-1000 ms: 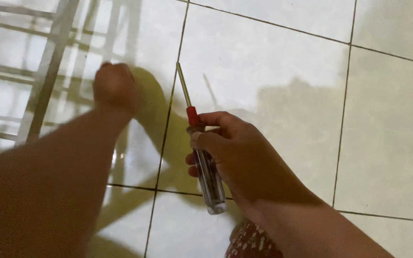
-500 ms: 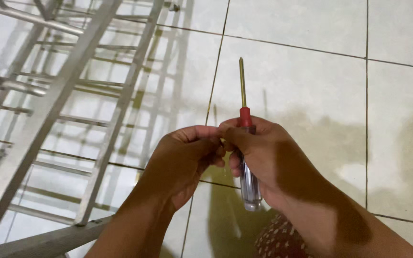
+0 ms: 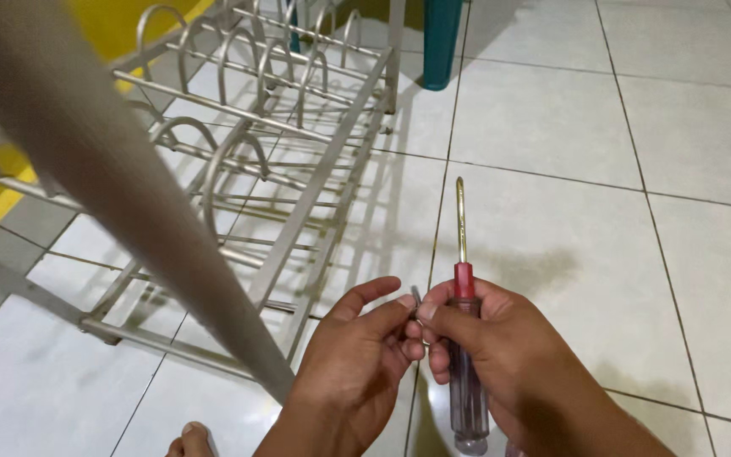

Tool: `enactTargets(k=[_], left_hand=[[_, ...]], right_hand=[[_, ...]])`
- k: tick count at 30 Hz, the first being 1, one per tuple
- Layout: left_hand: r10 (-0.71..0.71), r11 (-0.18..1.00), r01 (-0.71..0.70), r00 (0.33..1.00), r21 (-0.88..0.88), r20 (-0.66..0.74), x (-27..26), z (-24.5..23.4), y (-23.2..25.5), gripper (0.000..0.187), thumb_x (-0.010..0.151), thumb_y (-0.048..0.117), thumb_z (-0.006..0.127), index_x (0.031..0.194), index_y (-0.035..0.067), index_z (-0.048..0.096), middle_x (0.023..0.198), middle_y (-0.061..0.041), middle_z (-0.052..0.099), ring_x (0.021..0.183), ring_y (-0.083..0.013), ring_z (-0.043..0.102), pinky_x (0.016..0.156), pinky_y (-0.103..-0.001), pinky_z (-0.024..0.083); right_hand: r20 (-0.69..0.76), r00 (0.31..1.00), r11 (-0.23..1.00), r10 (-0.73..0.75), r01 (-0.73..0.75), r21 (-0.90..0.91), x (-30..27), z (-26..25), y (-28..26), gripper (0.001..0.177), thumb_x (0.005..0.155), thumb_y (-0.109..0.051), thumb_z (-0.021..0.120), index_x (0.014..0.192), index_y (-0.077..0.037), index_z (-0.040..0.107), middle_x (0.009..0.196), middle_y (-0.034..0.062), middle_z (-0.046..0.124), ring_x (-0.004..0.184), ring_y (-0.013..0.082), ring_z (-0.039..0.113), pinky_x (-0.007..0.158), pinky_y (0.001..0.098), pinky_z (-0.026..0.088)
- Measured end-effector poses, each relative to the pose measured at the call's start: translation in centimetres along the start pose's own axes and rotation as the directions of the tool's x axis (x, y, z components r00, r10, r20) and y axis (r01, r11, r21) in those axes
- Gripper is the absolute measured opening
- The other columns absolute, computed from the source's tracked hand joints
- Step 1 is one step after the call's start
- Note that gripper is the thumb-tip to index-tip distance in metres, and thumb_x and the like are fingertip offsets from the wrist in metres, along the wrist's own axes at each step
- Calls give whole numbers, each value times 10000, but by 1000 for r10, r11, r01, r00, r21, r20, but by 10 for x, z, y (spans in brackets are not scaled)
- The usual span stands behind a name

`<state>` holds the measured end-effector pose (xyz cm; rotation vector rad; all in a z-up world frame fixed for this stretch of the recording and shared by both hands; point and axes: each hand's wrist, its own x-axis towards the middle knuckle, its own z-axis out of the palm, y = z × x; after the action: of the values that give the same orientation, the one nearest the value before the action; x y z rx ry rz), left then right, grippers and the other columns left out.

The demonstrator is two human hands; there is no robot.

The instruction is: The person assembles a metal dish rack by inserting and tightening screws into the frame using a screwdriver. They align the rack components, secure joints, and adjust parts to ensure stability.

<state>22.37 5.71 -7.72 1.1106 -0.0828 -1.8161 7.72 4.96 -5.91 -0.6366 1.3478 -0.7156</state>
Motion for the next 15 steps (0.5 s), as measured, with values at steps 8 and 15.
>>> enactTargets(k=[8,15], left_hand=[[161,987,-161,975,7,-152,-39,-12,9,197,905,180,685,984,0,672,769,-81,624,624,-160,529,584,-305,446],[344,938,-333,927,91,-151,-71,-9,15,269,848,58,731,1108,2,695,844,-71,671,673,-179,567,595,-316,461]], right_hand=[[5,984,982,-180,180,-51,-19,39,25,121,969,-87,682,1054,-8,651,791,73,626,636,180,537,615,332,505],[35,966,966,-258,256,48,-40,68,13,115,966,-138,628,1010,-36,653,793,50,609,668,159,559,631,321,497]])
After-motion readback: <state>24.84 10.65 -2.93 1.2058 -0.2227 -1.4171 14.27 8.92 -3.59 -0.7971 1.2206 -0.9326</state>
